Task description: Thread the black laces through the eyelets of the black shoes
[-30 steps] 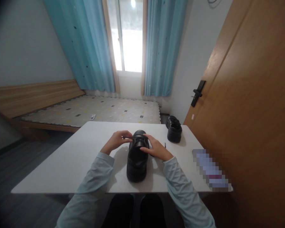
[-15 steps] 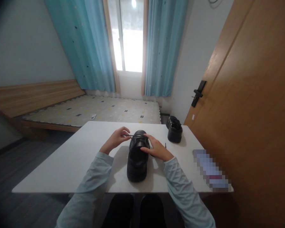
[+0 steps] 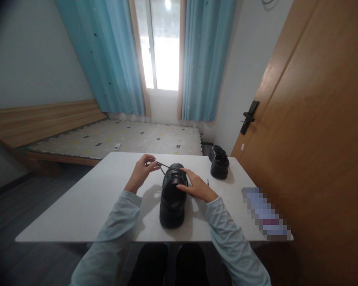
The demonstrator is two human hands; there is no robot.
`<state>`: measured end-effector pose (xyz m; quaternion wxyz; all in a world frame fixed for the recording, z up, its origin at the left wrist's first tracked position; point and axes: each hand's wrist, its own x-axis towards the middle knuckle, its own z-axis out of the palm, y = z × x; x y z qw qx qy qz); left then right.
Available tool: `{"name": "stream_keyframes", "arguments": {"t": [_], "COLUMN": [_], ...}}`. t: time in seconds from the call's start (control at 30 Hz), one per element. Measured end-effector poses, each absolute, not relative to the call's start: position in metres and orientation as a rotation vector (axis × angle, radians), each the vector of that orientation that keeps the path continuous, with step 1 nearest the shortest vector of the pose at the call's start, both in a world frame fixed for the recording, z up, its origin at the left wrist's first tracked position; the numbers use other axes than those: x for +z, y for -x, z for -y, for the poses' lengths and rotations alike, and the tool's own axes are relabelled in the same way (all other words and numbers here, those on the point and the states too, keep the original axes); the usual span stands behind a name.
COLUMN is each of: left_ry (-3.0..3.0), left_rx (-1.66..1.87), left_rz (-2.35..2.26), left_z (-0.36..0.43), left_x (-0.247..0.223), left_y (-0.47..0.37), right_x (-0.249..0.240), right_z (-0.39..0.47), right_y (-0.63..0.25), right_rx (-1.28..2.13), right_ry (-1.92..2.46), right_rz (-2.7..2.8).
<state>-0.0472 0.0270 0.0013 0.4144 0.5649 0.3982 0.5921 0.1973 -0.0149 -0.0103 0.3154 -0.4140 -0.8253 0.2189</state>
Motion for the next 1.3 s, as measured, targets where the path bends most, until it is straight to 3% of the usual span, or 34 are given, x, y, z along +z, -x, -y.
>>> {"name": "stream_keyframes", "arguments": {"t": [1.0,1.3], "left_ry": [-1.366,-1.402], "left_rx": [1.917,1.855], "left_rz": [-1.097,-1.097], "left_z": [-0.0318,-0.0311], "left_x": [0.0063,0.0068], "left_y": [0.0539,0.0529], "right_x": [-0.0074,-0.0053], "right_z": [0.0162,0.0148], "right_y": [-0.1977,-0.1977], "right_rx": [0.575,0.613], "right_ry": [1.091,1.063], "right_rz": [2.192,2.076]}}
